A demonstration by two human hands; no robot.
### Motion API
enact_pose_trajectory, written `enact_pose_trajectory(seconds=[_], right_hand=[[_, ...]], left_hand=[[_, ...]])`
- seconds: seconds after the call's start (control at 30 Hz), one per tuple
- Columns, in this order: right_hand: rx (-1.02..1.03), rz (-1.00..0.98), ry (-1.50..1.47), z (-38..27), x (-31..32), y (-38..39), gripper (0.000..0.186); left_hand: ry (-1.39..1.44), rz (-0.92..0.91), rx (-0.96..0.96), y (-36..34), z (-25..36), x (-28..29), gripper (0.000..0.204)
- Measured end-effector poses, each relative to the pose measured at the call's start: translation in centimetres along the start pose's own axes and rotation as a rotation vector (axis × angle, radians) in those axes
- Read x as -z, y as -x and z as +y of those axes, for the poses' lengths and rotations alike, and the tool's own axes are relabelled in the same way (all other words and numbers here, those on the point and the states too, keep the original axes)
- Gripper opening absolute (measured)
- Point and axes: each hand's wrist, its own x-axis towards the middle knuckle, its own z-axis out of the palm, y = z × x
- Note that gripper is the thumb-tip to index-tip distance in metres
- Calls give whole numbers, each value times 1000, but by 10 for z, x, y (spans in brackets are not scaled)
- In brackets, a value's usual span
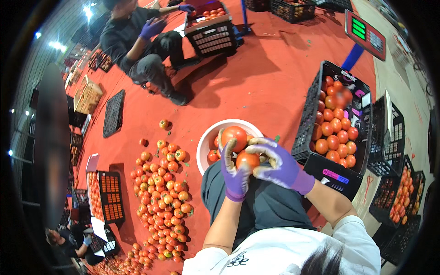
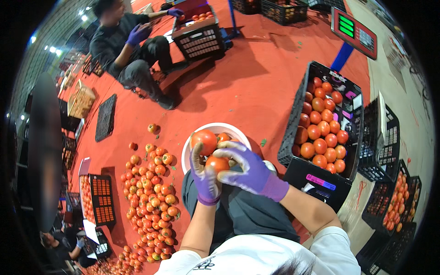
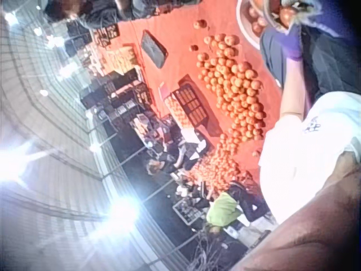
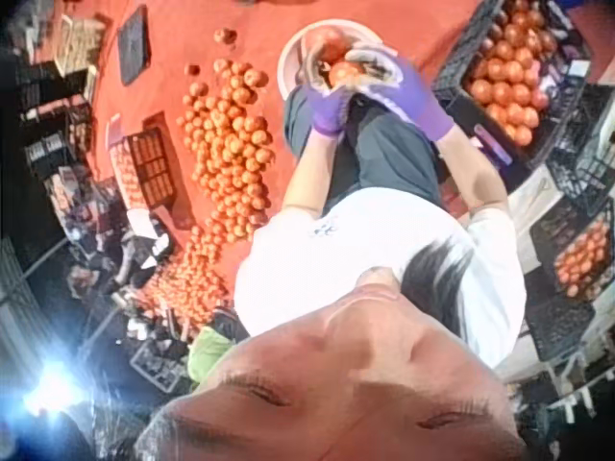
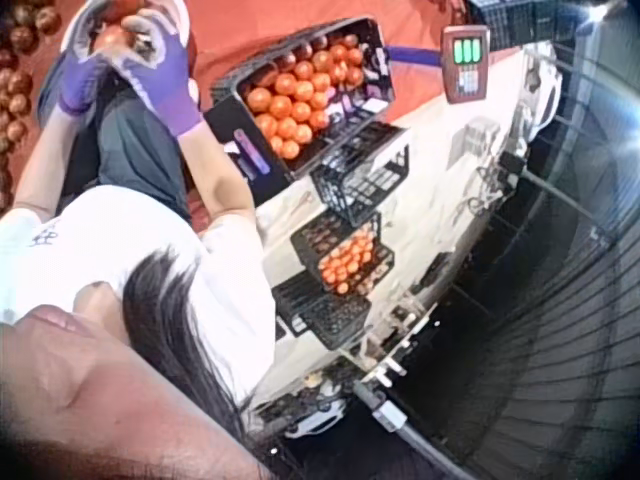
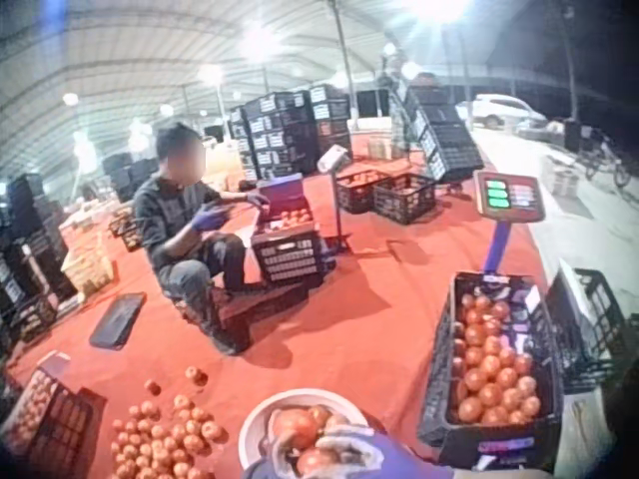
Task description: The person sits on the floor and sorts red tomatoes from a large pile into a white bowl and a black crate. They handle tomatoes one at a time, placing them into containers while other workers sort nearby.
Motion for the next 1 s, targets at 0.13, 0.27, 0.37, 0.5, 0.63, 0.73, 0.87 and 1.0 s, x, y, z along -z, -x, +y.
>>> enact_pose_trajectory(seconds=[0.13,0.27,0.37,0.5,0.63,0.73,0.87,1.0], right_hand=[[300,102,724,-11,32,19,71],[193,195,275,-9,62,27,71],[-66,428,-224,0,146,52,73],[-32,810,388,22,314,84,60],[-295,1092,719,119,463,130,65],[-310,1210,716,138,485,118,65],[-439,1177,717,123,494,74,60],[-496,1024,1312,132,548,82,59]], left_hand=[[-142,66,34,-4,1,-52,49],[203,65,28,-18,3,-91,43],[150,50,23,-35,7,-112,47],[211,-9,233,-40,1,-65,52],[175,-6,212,-43,1,-96,54],[122,-5,247,-46,-1,-81,54],[21,-5,203,-51,0,-70,53],[44,41,230,-54,-16,-69,54]])
